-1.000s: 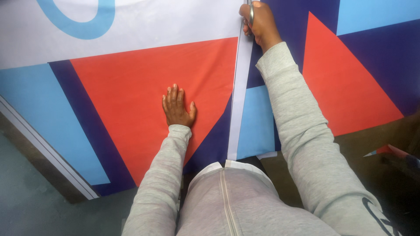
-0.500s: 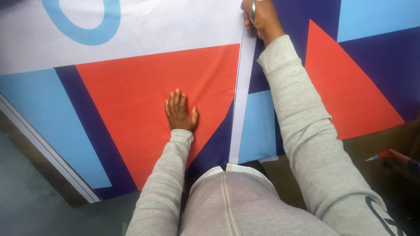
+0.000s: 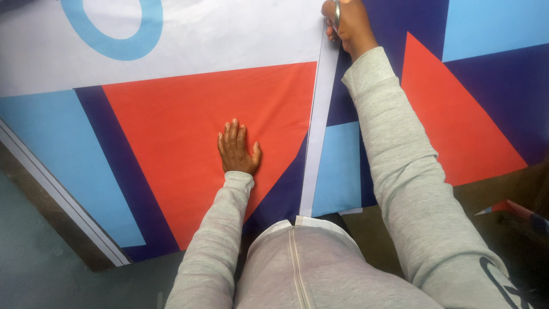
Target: The person uses large shears to cut a large printed banner laid out on a wooden workbench. They trim the edges and separate sections of the banner, which features red, blue, and white geometric patterns and text.
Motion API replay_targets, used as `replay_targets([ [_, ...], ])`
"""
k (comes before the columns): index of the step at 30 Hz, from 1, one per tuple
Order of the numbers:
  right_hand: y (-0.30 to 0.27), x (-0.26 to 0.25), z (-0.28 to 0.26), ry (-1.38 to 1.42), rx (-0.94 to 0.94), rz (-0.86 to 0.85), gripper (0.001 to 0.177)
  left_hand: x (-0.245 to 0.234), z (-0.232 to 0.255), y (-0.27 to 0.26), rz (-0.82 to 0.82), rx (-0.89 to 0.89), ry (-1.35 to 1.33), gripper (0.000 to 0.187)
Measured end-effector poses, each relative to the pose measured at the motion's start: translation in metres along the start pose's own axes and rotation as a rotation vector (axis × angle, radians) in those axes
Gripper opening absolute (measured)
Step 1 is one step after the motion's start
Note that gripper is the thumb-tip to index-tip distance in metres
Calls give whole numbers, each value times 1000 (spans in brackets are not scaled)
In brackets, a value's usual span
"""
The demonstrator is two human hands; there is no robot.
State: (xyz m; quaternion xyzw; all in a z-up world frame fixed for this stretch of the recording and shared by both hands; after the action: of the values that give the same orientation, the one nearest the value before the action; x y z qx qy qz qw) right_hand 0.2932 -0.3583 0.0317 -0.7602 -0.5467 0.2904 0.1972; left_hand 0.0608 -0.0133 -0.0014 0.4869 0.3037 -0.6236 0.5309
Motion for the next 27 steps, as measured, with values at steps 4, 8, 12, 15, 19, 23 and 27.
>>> replay_targets([
  [4,2,-1,1,-39,62,46,13,0,0,1,0,-4,6,67],
  [8,-1,-3,0,-21,26,36,20,-3,2,3,20,6,5,65],
  [12,0,-3,-3,-13,-28,31,18,-4,3,2,29,19,-1,66],
  [15,0,-3,-1,1,-25,9,20,0,0,4,-4,9,21,68],
  [19,-11,-1,6,-19,-24,-18,18,1,1,2,7,1,10,66],
  [23,-47,-2,47,-105,-36,-35,17,3,0,1,-11,-3,-4,66],
  [27,-123,-7,131,-168,89,-28,15,8,-4,2,-48,-7,-20,68],
])
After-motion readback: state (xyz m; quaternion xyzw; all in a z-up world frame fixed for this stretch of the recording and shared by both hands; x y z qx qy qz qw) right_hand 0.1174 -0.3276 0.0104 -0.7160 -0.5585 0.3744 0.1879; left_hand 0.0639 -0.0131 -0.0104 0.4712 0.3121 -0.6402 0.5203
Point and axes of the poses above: each hand's wrist, its own y-axis towards the middle knuckle, its own x-axis out of the palm, z = x × y, the point moved 7 cm from there along y, towards the middle knuckle, and after that the axes turned 2 degrees about z, right-handed, at the moved point
